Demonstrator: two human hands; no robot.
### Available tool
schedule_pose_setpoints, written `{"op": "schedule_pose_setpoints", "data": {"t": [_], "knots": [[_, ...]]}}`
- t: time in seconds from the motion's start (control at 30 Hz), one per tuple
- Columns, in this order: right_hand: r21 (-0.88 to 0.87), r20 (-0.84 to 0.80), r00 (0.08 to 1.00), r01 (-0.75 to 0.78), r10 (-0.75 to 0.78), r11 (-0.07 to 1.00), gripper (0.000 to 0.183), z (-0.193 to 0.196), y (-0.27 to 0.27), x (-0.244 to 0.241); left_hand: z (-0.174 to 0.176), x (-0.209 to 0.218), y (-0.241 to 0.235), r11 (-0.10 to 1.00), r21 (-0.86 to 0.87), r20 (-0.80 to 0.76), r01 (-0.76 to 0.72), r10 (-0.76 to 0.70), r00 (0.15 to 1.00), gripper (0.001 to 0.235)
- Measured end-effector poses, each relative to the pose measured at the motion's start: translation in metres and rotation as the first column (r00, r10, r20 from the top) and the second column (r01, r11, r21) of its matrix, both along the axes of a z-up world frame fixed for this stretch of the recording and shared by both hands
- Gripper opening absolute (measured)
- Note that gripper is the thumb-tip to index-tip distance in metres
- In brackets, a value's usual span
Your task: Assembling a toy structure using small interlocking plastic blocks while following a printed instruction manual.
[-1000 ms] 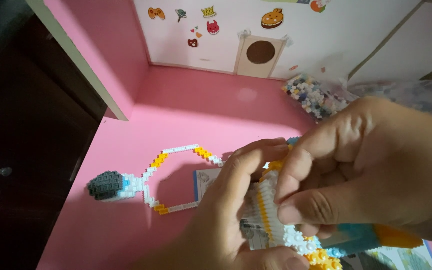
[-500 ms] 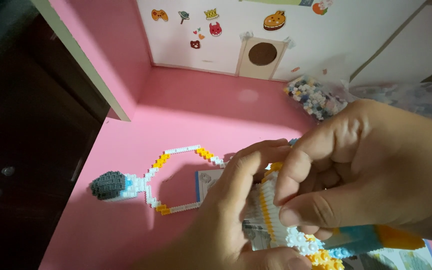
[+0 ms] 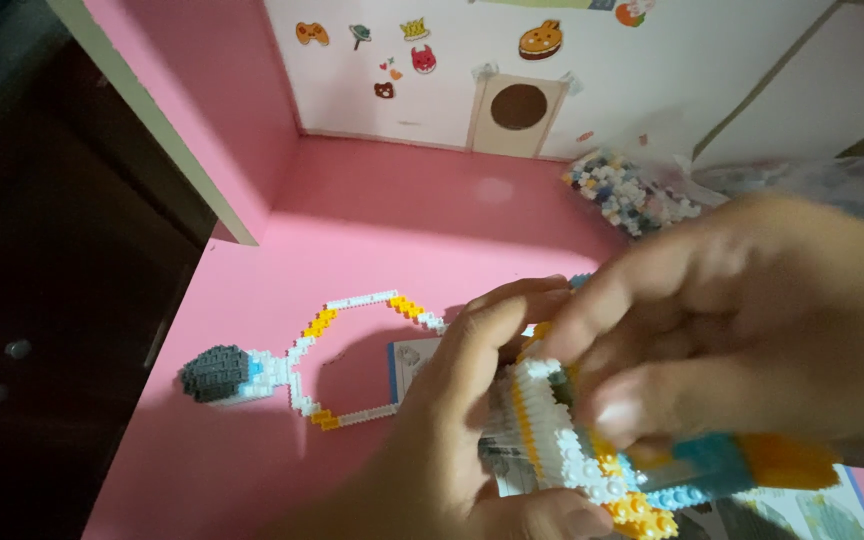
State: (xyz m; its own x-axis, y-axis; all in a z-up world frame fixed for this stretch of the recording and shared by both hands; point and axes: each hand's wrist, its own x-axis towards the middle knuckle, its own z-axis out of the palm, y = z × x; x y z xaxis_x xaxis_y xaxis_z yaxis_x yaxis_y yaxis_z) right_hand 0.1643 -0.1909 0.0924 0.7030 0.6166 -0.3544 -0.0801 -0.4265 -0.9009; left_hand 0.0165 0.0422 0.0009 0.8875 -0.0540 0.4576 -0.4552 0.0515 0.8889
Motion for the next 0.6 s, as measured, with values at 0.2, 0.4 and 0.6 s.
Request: {"op": "schedule_pose_setpoints", "data": {"t": [0.2,0.4,0.6], "knots": [[-0.195,0.248,0.862,0.491,-0.441,0.849,0.06,-0.054,-0.142,0.069,-0.001,-0.002,0.001,0.999,0.026,0.034,0.024,-0.025,0.999,0.088],[0.388,0.279,0.731,0.507,-0.623,0.77,0.068,-0.167,-0.239,0.037,0.0,-0.003,-0.009,0.998,0.051,0.113,-0.033,0.027,0.993,0.093],[-0.389,0.793,0.6,0.632,-0.106,0.67,0.051,-0.187,-0.295,-0.068,-0.005,-0.011,-0.029,0.997,-0.073,0.013,-0.029,0.03,0.999,0.103]]}}
